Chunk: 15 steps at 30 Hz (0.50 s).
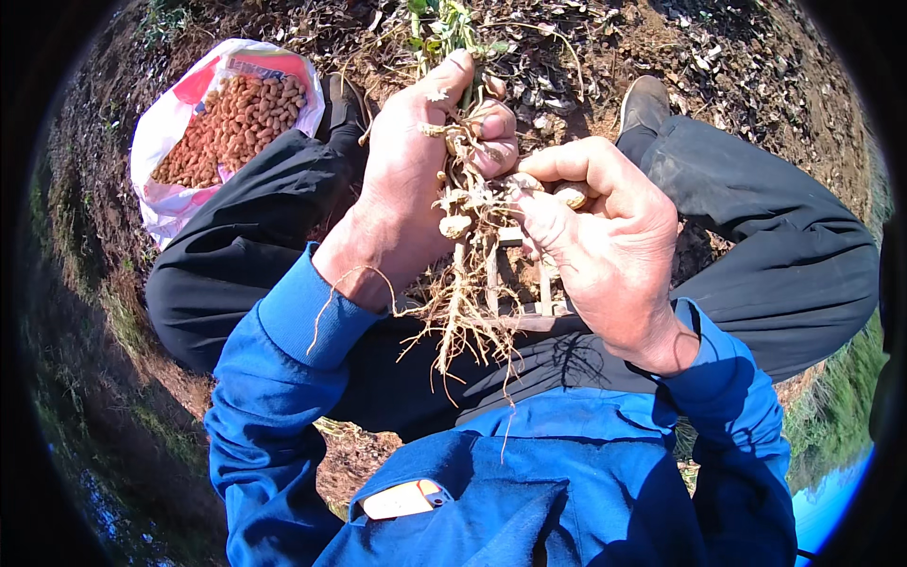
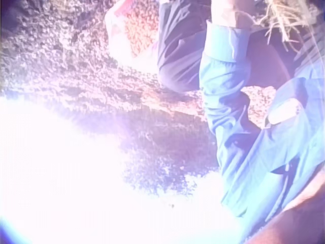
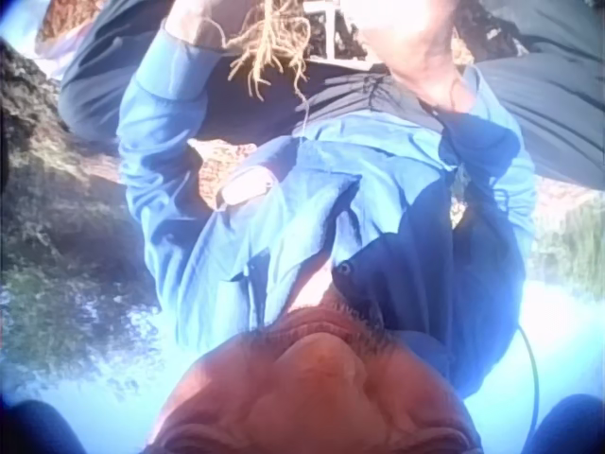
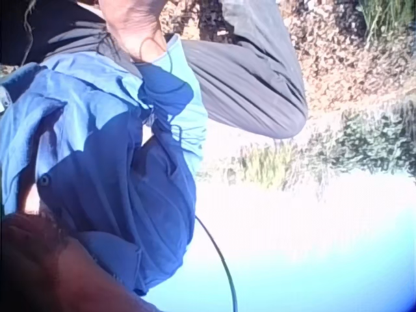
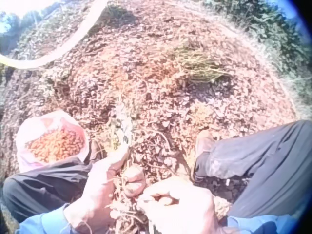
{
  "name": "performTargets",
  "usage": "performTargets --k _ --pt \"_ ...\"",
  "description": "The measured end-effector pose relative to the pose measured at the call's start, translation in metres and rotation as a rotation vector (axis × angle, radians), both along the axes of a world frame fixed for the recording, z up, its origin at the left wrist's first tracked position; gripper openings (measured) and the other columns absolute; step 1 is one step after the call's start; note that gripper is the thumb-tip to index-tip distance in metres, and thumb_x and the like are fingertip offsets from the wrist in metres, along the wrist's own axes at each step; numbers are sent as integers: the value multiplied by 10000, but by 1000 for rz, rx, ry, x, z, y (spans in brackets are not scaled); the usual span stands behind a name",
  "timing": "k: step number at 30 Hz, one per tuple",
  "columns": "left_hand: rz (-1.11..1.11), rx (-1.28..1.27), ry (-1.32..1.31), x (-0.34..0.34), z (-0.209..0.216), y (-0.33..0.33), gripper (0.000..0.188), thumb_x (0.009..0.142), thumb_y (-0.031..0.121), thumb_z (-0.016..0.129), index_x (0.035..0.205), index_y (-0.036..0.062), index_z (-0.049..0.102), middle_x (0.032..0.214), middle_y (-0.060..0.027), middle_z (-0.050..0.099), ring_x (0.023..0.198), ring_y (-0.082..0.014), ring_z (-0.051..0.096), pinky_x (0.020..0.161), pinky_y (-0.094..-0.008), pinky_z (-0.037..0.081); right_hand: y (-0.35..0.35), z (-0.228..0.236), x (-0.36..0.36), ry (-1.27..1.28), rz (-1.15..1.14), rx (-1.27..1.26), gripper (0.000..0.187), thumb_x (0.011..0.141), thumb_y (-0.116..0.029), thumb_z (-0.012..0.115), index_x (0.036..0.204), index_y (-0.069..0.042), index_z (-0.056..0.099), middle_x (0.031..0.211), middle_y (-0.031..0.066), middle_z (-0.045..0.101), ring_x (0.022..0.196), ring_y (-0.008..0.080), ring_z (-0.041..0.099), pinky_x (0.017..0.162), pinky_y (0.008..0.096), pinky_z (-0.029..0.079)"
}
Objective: The person sits on the ground and pulls peanuts from uprooted peanut plants by hand. The harvested peanuts are placed into a white and pink bag positioned beside them.
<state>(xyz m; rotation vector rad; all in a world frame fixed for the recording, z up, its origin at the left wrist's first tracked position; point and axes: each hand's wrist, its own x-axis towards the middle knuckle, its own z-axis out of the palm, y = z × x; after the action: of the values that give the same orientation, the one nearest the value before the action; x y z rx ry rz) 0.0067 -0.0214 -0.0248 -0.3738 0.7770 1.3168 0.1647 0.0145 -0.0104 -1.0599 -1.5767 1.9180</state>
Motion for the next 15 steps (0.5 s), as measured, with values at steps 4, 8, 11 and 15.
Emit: performTargets --k 4,8,11,15 --pt "28 -147 208 7 20 8 274 1020 308 462 952 45 499 631 22 412 510 -78 381 456 -211 308 3 2 0 -36 45 51 49 892 10 648 928 -8 619 751 -28 572 669 17 489 579 193 420" --pt "-60 -140 398 10 14 9 259 1009 305 472 921 63 498 614 19 434 494 -91 404 447 -231 330 -2 3 3 13 56 58 106 914 34 599 1020 33 594 864 32 627 747 50 554 671 207 473" --pt "-73 -202 517 10 9 4 250 996 296 493 903 65 511 609 7 469 492 -103 444 424 -237 340 -3 3 2 -108 89 66 112 908 41 597 1019 30 595 870 49 629 769 64 569 698 228 486" --pt "-55 -300 649 17 -13 -2 240 954 263 536 815 68 551 620 9 514 491 -90 481 419 -272 391 -8 -8 5 -160 152 301 77 917 10 602 985 18 568 762 22 585 656 68 540 605 217 453"
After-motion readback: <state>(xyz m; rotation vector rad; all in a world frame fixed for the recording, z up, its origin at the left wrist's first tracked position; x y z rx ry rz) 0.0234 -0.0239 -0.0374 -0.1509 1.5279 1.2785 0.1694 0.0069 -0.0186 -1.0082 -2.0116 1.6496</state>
